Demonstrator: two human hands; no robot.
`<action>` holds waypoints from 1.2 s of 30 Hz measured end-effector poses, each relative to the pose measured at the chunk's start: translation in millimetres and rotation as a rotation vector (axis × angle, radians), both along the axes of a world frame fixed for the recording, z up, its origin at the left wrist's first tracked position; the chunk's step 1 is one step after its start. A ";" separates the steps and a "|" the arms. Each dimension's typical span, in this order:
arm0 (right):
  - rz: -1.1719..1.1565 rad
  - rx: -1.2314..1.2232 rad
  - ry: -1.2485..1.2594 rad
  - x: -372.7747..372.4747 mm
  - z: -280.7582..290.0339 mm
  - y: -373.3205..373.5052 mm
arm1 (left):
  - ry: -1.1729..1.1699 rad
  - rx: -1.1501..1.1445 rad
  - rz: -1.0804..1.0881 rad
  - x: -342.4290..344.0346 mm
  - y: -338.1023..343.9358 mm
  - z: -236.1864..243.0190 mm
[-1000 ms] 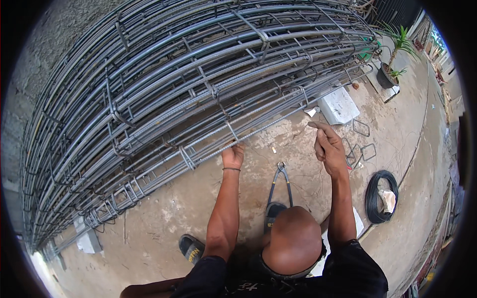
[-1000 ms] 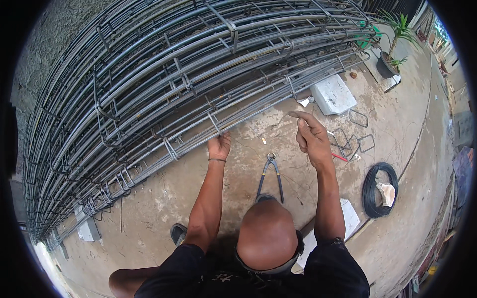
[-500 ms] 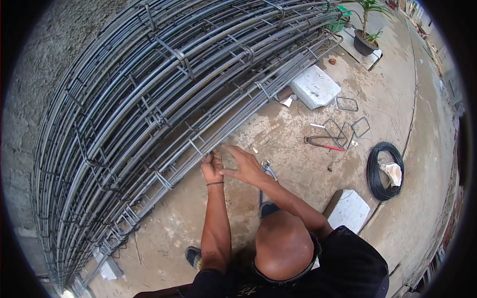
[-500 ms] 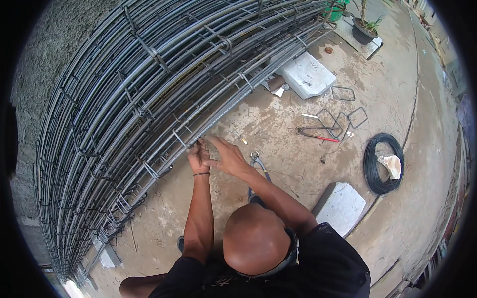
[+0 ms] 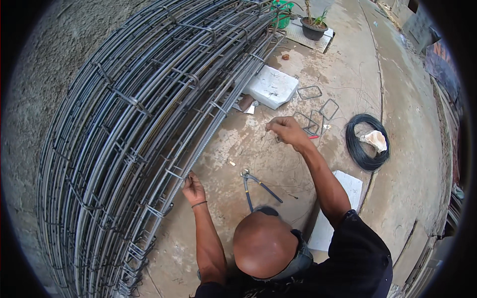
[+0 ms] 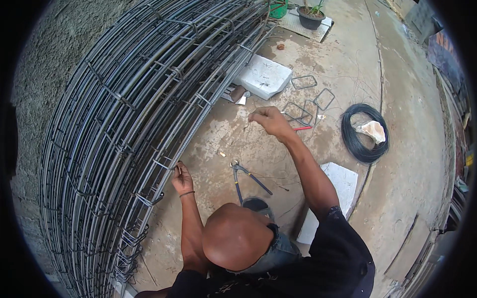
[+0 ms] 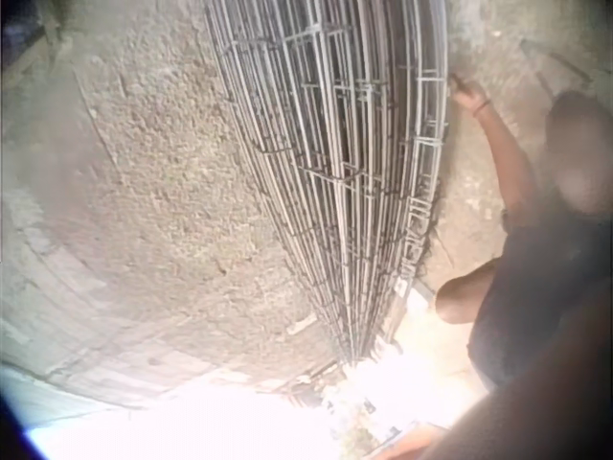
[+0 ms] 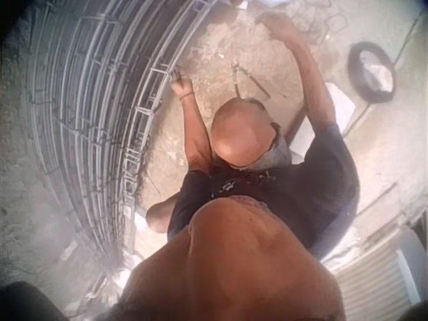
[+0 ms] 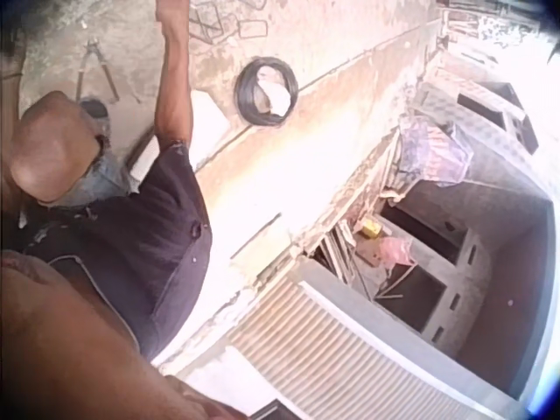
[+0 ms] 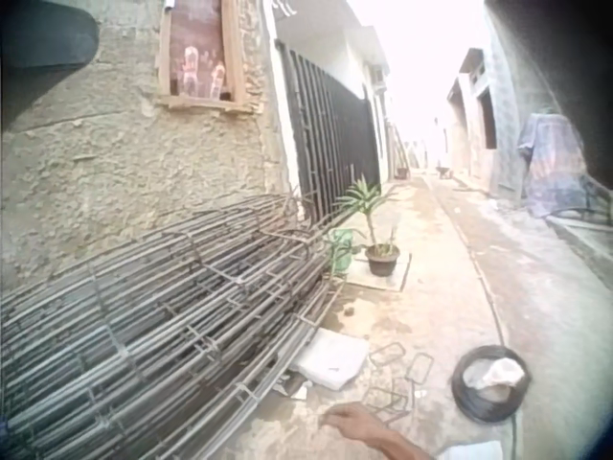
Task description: The person secures metal reinforcement bars to a stack of rebar cages by hand and using pliers to twist and cut thin wire.
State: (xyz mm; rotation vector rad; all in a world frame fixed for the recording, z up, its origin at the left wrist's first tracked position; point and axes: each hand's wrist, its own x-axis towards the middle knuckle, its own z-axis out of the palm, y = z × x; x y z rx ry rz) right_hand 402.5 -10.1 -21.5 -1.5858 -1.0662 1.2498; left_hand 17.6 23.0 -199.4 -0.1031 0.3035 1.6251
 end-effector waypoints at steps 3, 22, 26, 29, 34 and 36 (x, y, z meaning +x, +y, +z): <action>-0.027 -0.084 -1.238 95.6 13.2 -25.2 | 0.202 -0.230 -0.132 25.8 -13.6 19.3; 0.138 0.689 -0.322 -179.7 -8.6 -54.3 | 1.436 -0.081 -0.734 16.5 -92.6 200.8; 0.244 0.279 -0.174 -190.1 -35.4 -45.4 | 2.320 0.009 0.088 24.8 -86.8 192.0; 0.253 0.184 0.034 -198.5 -56.6 -18.2 | 2.646 0.184 0.383 19.1 -53.6 182.2; 0.222 0.184 -0.033 -213.6 -40.0 -9.8 | 2.190 -0.108 -0.479 -2.0 -22.4 188.0; 0.199 0.216 -0.078 -205.9 -37.4 -16.0 | 2.246 -0.104 -0.569 -5.3 -19.0 186.9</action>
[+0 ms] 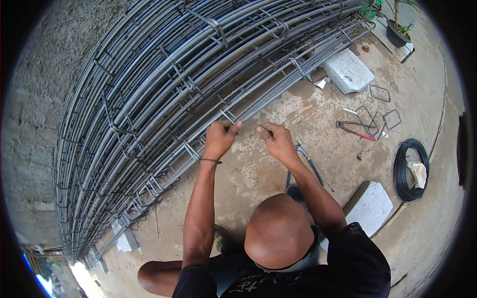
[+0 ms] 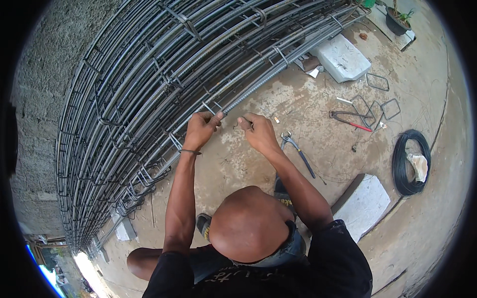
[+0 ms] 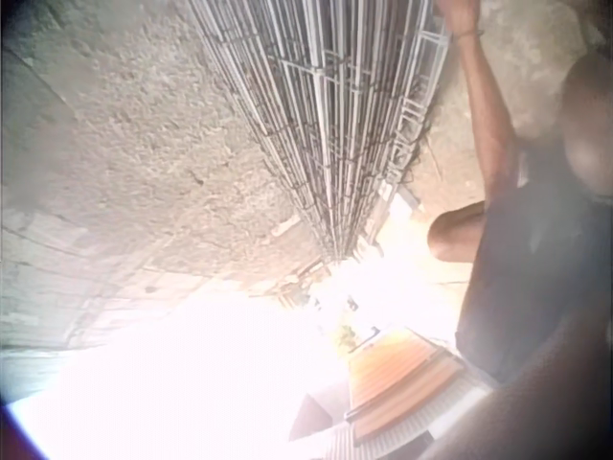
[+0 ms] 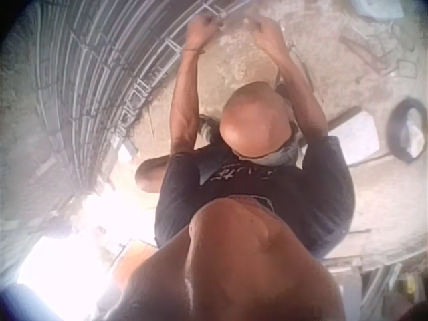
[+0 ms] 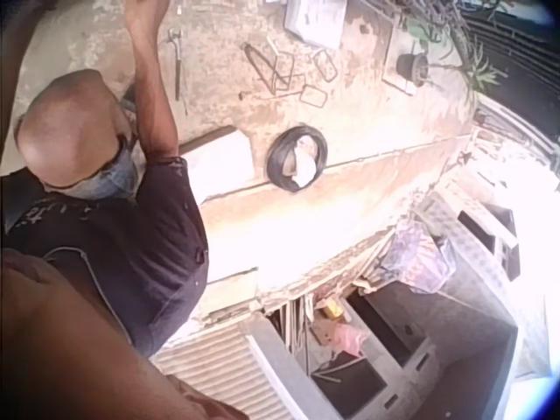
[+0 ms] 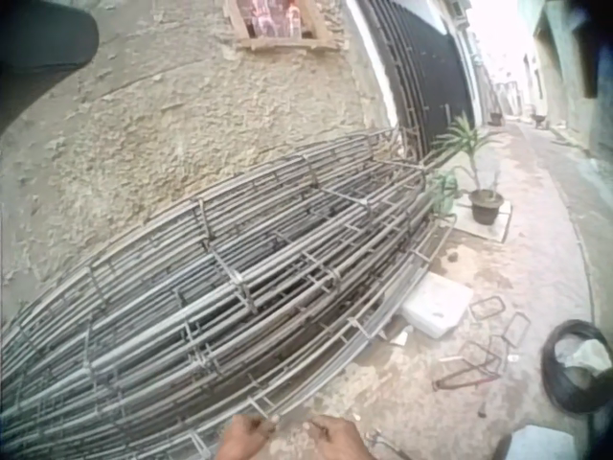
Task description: The person secures metal reinforcement bars to a stack of rebar cages by hand and using pliers to twist and cut thin wire.
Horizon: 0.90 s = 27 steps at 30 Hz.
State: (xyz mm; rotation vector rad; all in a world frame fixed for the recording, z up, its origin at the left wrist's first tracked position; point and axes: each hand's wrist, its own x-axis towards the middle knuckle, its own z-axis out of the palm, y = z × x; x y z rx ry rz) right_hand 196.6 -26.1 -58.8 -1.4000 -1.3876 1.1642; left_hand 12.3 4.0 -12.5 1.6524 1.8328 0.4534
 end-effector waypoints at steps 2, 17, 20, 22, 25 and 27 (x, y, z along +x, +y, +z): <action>-0.028 -0.028 0.062 8.3 -2.8 -3.0 | -0.052 0.027 0.078 6.9 -0.5 -2.5; -0.118 -0.129 0.580 19.9 -4.7 -1.0 | -0.225 -0.029 0.148 1.7 2.1 -2.3; -0.110 -0.187 0.753 19.9 -9.1 1.8 | -0.243 -0.012 0.075 -0.5 -1.2 -0.5; -0.122 -0.246 0.783 18.5 -15.9 4.1 | -0.299 -0.034 0.038 -1.1 -4.8 2.2; -0.160 -0.372 0.839 12.4 -23.4 7.6 | -0.415 0.057 0.047 -14.8 -5.7 0.5; -0.211 -0.467 0.947 5.5 -26.3 9.9 | -0.275 0.129 0.044 -23.2 -9.2 2.3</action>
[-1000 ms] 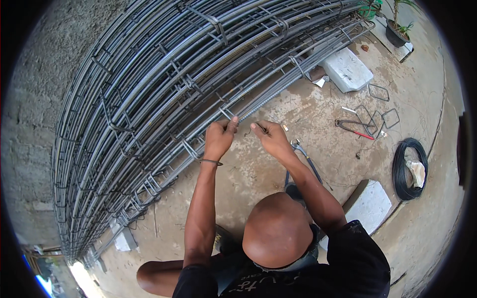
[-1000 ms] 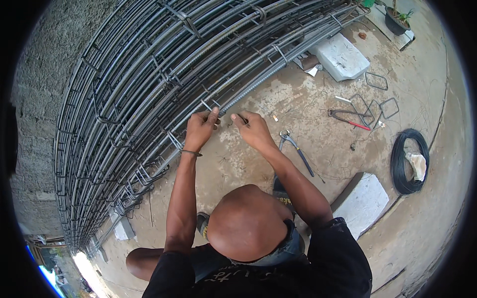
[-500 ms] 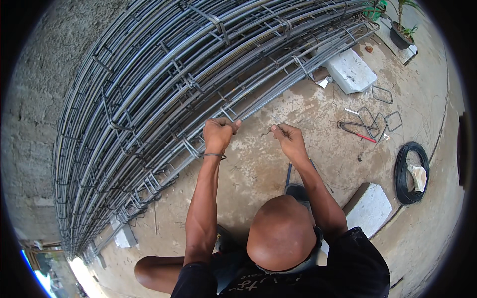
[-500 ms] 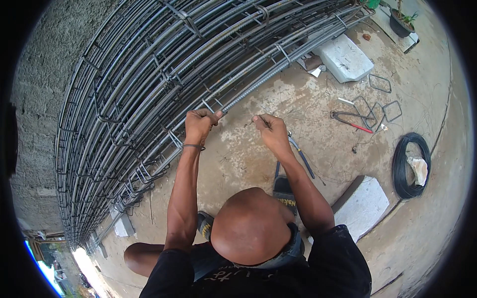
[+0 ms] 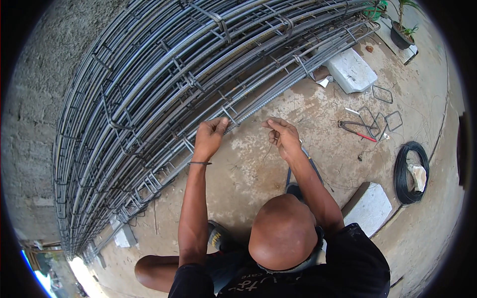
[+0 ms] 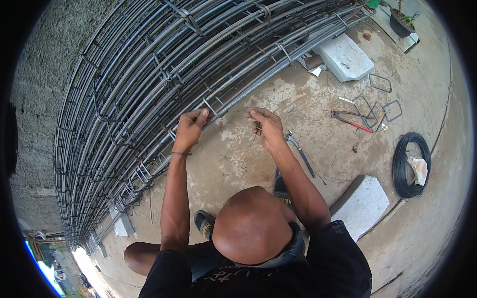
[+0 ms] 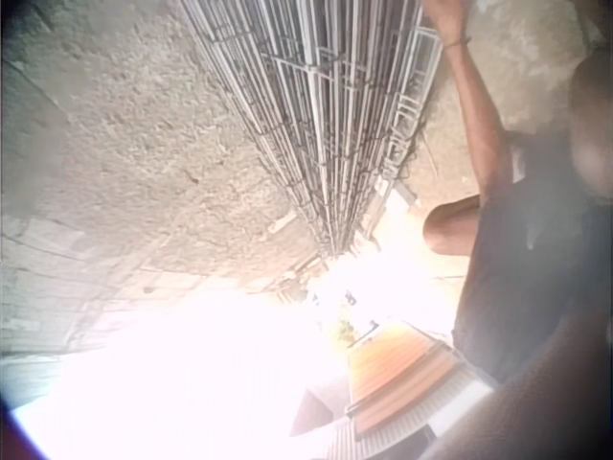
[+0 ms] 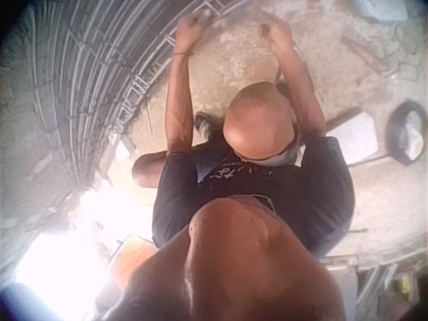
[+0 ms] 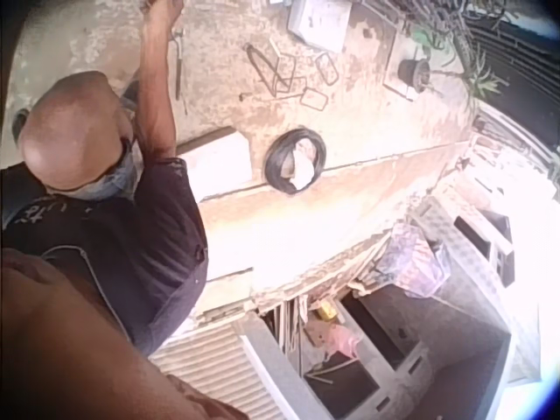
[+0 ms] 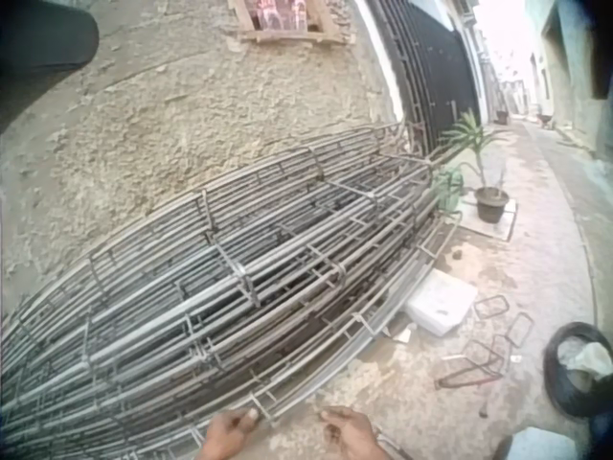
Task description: The person secures metal reinforcement bars to a stack of rebar cages by hand and using pliers to twist and cut thin wire.
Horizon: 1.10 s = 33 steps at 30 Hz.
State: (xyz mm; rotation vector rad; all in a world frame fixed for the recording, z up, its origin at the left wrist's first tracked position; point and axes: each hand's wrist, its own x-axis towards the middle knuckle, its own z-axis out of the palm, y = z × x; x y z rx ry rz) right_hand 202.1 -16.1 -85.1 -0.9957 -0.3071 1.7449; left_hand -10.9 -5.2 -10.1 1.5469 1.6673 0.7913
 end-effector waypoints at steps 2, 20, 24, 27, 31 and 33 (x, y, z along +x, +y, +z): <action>0.023 0.038 0.089 -3.7 0.4 -2.4 | 0.179 0.179 0.023 -2.5 -10.1 2.2; 0.296 0.593 -0.670 17.9 30.1 -32.6 | -0.304 -0.045 0.143 46.0 -52.9 -0.1; 0.292 0.417 -0.606 18.5 31.4 -45.1 | -0.028 0.003 0.160 46.4 -45.2 1.4; 0.207 0.323 -0.513 19.0 23.2 -54.4 | -0.097 -0.051 0.170 41.5 -40.6 0.9; 0.129 0.181 -0.586 25.6 6.9 -43.9 | -0.004 0.149 0.243 32.2 -39.3 -1.0; 0.130 0.150 -0.619 18.5 2.6 -29.6 | 0.053 0.259 0.275 18.0 -34.6 -4.5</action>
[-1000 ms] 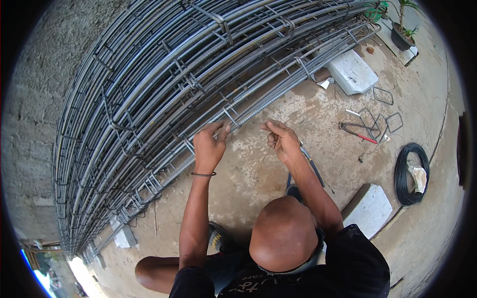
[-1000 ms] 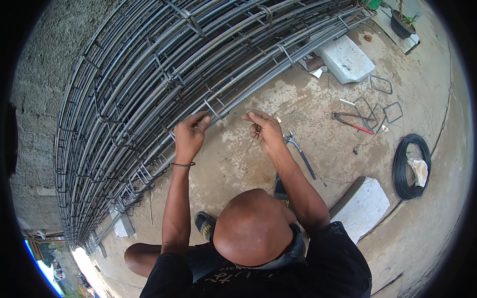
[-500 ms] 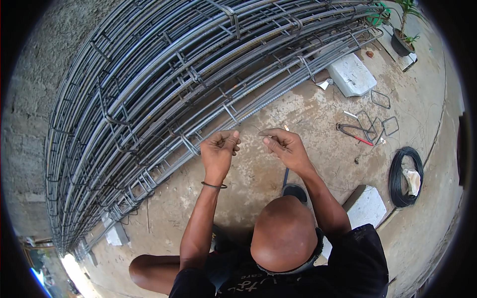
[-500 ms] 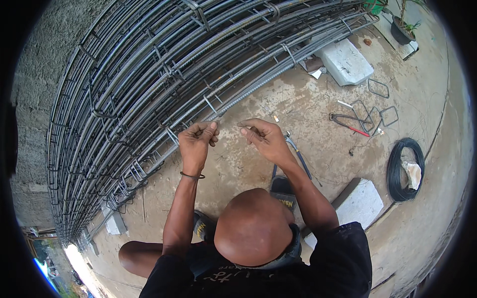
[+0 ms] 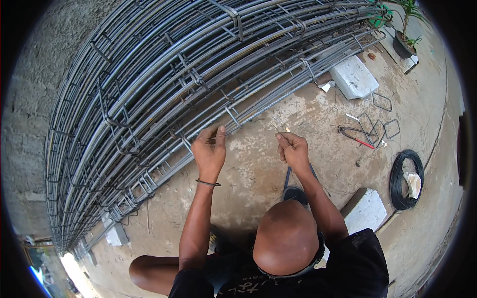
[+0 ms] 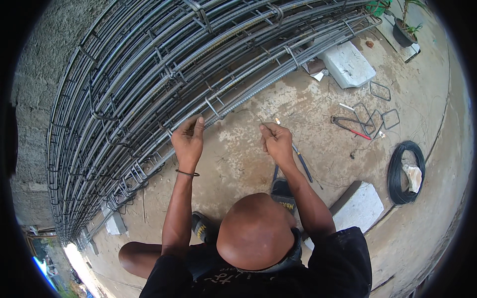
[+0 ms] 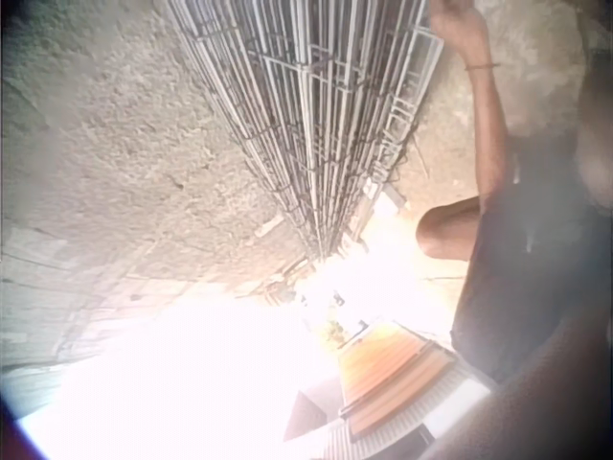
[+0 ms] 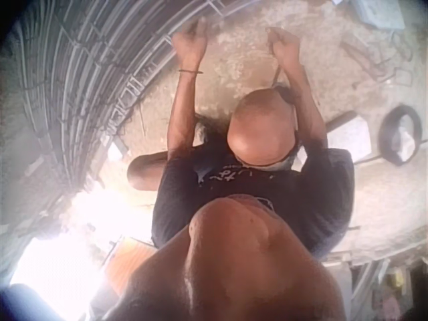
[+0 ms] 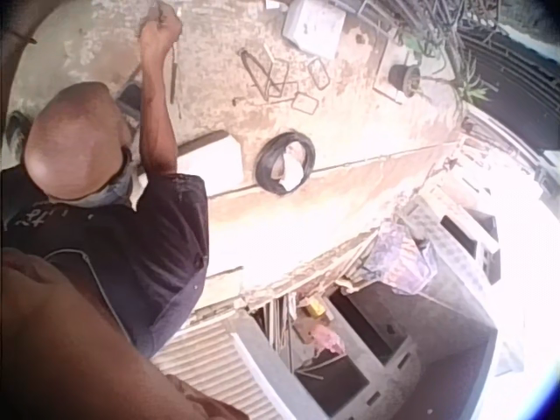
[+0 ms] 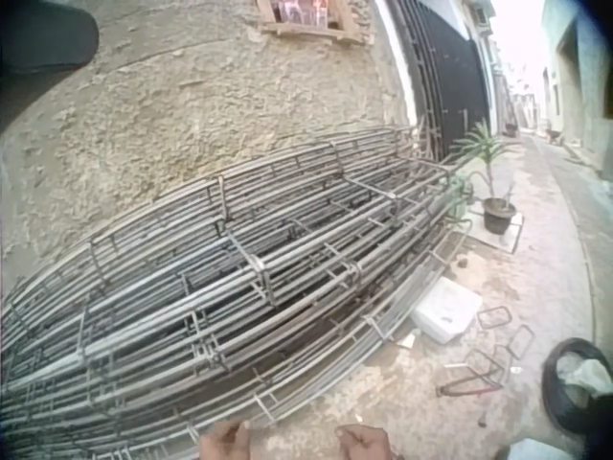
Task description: The person secures metal reinforcement bars to a stack of rebar cages by hand and using pliers to twist and cut thin wire.
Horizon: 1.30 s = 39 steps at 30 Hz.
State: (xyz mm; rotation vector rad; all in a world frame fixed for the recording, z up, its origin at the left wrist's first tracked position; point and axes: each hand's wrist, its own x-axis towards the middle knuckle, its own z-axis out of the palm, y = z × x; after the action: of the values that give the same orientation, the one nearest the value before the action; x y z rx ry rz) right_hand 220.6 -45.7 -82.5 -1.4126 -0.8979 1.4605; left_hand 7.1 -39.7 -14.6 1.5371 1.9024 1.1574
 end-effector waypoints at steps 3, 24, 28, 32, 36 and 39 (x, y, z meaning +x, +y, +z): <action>0.023 0.025 0.009 -19.3 10.4 14.9 | 0.153 -0.048 -0.043 -10.7 8.1 5.7; 0.417 0.155 -0.069 -27.2 23.2 44.4 | -0.417 0.205 0.064 6.6 10.0 -28.5; 0.394 0.217 -0.120 -33.6 17.4 43.6 | -0.506 0.213 0.075 6.7 8.9 -25.1; 0.333 0.076 -0.094 -30.1 10.7 43.4 | -0.215 0.145 0.123 10.0 8.9 -14.3; 0.072 0.005 -0.095 -14.0 -8.4 36.8 | -0.112 0.098 0.129 10.6 5.8 1.3; -0.041 -0.028 0.186 -13.9 -20.5 31.8 | -0.251 0.211 0.122 2.4 5.4 -3.3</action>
State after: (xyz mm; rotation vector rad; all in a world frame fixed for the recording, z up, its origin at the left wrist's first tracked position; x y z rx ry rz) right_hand 206.6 -14.0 -103.0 -1.2841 -0.7303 1.5501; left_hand 9.5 -34.3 -17.9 1.3175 1.7719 1.5681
